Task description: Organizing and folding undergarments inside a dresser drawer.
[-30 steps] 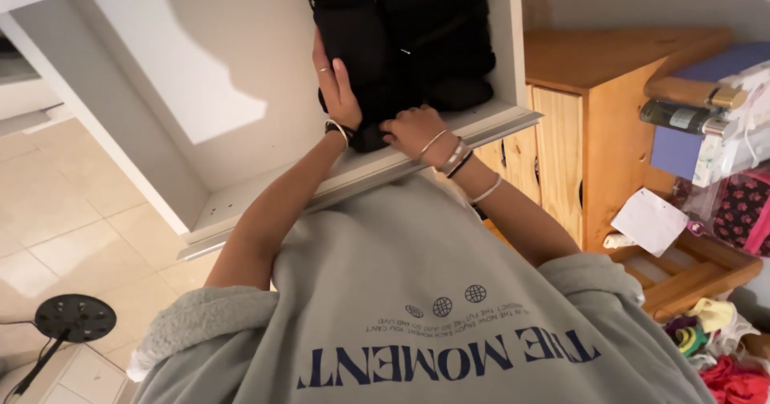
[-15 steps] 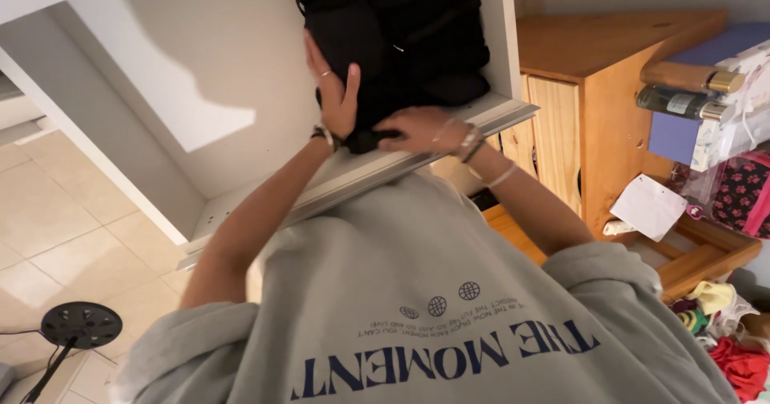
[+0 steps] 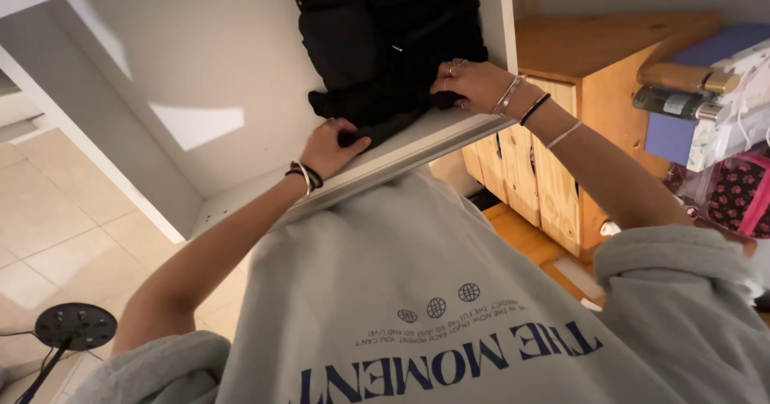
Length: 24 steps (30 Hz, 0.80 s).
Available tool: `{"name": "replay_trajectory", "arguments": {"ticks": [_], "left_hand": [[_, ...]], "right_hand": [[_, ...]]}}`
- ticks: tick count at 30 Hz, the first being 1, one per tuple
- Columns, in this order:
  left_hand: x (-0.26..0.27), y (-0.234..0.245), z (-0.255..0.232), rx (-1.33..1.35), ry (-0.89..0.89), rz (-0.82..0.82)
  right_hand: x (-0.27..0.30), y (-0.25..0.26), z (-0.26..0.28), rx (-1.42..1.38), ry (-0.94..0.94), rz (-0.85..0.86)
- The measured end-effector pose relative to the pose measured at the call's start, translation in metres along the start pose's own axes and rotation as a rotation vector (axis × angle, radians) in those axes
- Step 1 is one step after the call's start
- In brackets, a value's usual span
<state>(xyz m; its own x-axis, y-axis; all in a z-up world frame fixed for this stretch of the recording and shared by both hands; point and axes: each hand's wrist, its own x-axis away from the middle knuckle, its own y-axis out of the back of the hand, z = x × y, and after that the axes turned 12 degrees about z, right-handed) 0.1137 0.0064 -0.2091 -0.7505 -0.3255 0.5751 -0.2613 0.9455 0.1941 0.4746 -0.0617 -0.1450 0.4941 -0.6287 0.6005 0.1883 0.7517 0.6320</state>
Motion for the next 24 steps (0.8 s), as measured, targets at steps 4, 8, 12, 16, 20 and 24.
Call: {"name": "replay_trajectory", "arguments": {"ticks": [4, 8, 12, 16, 20, 24], "left_hand": [[-0.012, -0.011, 0.02, 0.028, -0.036, 0.046], [-0.027, -0.024, 0.024, 0.152, -0.114, 0.119], [-0.039, -0.027, 0.029, 0.214, -0.097, 0.229], [-0.023, -0.005, 0.038, 0.164, -0.166, 0.327], [-0.001, 0.022, 0.068, 0.309, -0.172, 0.339], [-0.011, 0.031, 0.053, 0.616, -0.129, -0.541]], "right_hand": [[0.005, 0.0, -0.001, 0.122, -0.008, 0.0], [0.007, -0.011, 0.002, 0.143, 0.01, -0.009], [0.005, -0.001, 0.009, 0.15, -0.054, 0.089], [0.011, 0.008, 0.002, -0.022, -0.055, 0.142], [0.036, 0.036, 0.025, -0.192, -0.104, 0.089], [0.052, 0.034, 0.037, -0.202, -0.212, -0.368]]}}
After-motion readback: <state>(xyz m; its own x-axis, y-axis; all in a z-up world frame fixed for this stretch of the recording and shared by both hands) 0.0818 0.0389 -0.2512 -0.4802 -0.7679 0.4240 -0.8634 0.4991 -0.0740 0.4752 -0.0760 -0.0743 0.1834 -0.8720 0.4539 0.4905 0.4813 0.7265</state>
